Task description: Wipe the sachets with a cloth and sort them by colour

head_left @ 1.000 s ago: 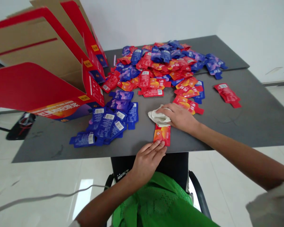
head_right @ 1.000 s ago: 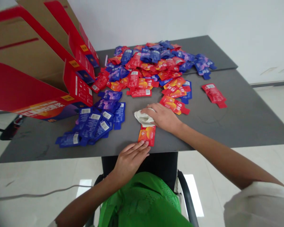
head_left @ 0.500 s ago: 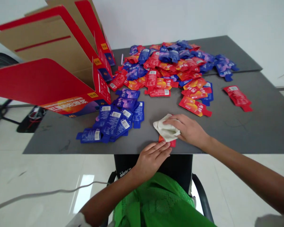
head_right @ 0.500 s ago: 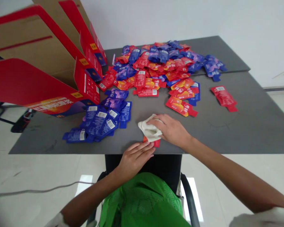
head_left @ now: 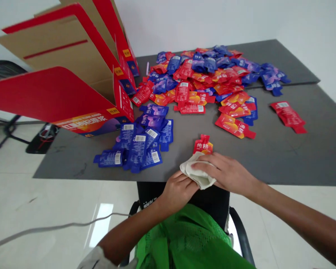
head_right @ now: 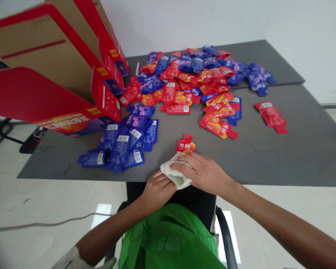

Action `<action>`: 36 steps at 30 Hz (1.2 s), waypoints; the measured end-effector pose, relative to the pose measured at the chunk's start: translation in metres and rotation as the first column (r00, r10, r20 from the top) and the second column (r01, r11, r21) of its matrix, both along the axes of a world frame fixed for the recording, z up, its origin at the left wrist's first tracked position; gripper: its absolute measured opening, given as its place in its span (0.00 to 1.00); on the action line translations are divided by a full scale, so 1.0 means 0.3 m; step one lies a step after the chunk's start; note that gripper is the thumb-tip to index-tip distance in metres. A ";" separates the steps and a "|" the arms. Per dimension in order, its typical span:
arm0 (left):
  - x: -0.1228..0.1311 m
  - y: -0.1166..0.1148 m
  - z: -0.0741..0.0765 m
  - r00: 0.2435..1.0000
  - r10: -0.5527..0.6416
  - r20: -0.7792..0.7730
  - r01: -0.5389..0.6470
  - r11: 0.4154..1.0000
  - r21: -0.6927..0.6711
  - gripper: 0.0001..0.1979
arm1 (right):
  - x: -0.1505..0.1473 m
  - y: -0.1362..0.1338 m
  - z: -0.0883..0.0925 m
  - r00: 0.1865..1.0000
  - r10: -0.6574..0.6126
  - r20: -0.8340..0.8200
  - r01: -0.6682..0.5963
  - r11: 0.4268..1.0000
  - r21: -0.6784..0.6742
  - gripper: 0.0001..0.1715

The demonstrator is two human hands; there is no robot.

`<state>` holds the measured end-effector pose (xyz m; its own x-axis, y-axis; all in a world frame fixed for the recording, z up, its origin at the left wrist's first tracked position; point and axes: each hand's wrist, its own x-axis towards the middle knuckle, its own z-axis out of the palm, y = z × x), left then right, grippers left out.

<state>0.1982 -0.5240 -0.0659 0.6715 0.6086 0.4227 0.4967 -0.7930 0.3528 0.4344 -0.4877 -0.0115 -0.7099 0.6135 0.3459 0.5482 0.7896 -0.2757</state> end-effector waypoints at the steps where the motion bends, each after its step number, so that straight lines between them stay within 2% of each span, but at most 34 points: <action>1: -0.002 0.001 -0.001 1.000 -0.007 -0.008 0.007 1.000 -0.003 0.08 | -0.001 0.004 -0.020 1.000 0.001 0.002 -0.001 1.000 -0.020 0.25; 5: -0.016 0.008 -0.004 0.999 -0.039 -0.023 0.040 0.999 0.029 0.14 | 0.039 0.115 -0.066 0.992 -0.128 0.021 0.128 0.992 -0.005 0.27; 7: -0.027 0.013 -0.004 0.997 -0.064 -0.043 0.066 0.996 0.054 0.16 | 0.066 0.175 -0.060 0.983 -0.183 0.029 0.182 0.983 0.035 0.27; 9: -0.039 0.018 -0.001 0.995 -0.085 -0.055 0.090 0.992 0.091 0.15 | 0.082 0.198 -0.045 0.973 -0.231 0.004 0.230 0.970 0.078 0.27; 12: -0.048 0.028 0.009 0.992 -0.108 -0.068 0.118 0.982 0.150 0.13 | 0.072 0.145 -0.025 0.965 -0.253 -0.074 0.260 0.961 0.100 0.27; 15: -0.043 0.035 0.019 0.992 -0.091 -0.083 0.102 0.985 0.137 0.10 | 0.037 0.053 -0.033 0.994 -0.106 -0.034 0.107 0.993 0.039 0.25; 17: -0.037 0.037 0.021 0.995 -0.074 -0.066 0.082 0.989 0.120 0.09 | 0.021 0.034 -0.052 0.999 -0.036 0.009 0.036 0.999 -0.001 0.25; 19: -0.032 0.036 0.018 0.997 -0.070 -0.026 0.072 0.990 0.118 0.09 | 0.025 0.073 -0.071 0.997 -0.075 0.030 0.075 0.997 -0.011 0.26; 22: -0.029 0.033 0.010 0.997 -0.071 0.018 0.069 0.991 0.117 0.11 | 0.061 0.204 -0.073 0.974 -0.215 0.067 0.213 0.977 0.028 0.28; 24: -0.028 0.031 0.010 0.998 -0.065 0.028 0.061 0.992 0.113 0.11 | 0.085 0.280 -0.047 0.957 -0.275 0.093 0.268 0.960 0.080 0.27; 26: -0.027 0.031 0.014 0.998 -0.056 0.034 0.052 0.993 0.110 0.11 | 0.093 0.302 -0.004 0.945 -0.322 0.060 0.311 0.940 0.139 0.27; 29: -0.025 0.034 0.024 0.997 -0.062 0.037 0.058 0.992 0.113 0.11 | 0.075 0.215 0.051 0.942 -0.326 -0.078 0.335 0.927 0.171 0.27; 31: -0.024 0.035 0.030 0.997 -0.067 0.037 0.063 0.992 0.107 0.09 | 0.049 0.114 0.058 0.971 -0.230 -0.071 0.238 0.961 0.144 0.27; 34: -0.023 0.037 0.036 0.998 -0.065 0.027 0.062 0.994 0.086 0.06 | 0.016 0.007 0.017 0.998 -0.038 0.044 0.035 0.998 0.059 0.24; 36: -0.022 0.037 0.039 0.998 -0.065 0.026 0.062 0.994 0.086 0.06 | 0.010 0.007 -0.027 0.998 -0.015 0.064 0.015 1.000 -0.001 0.24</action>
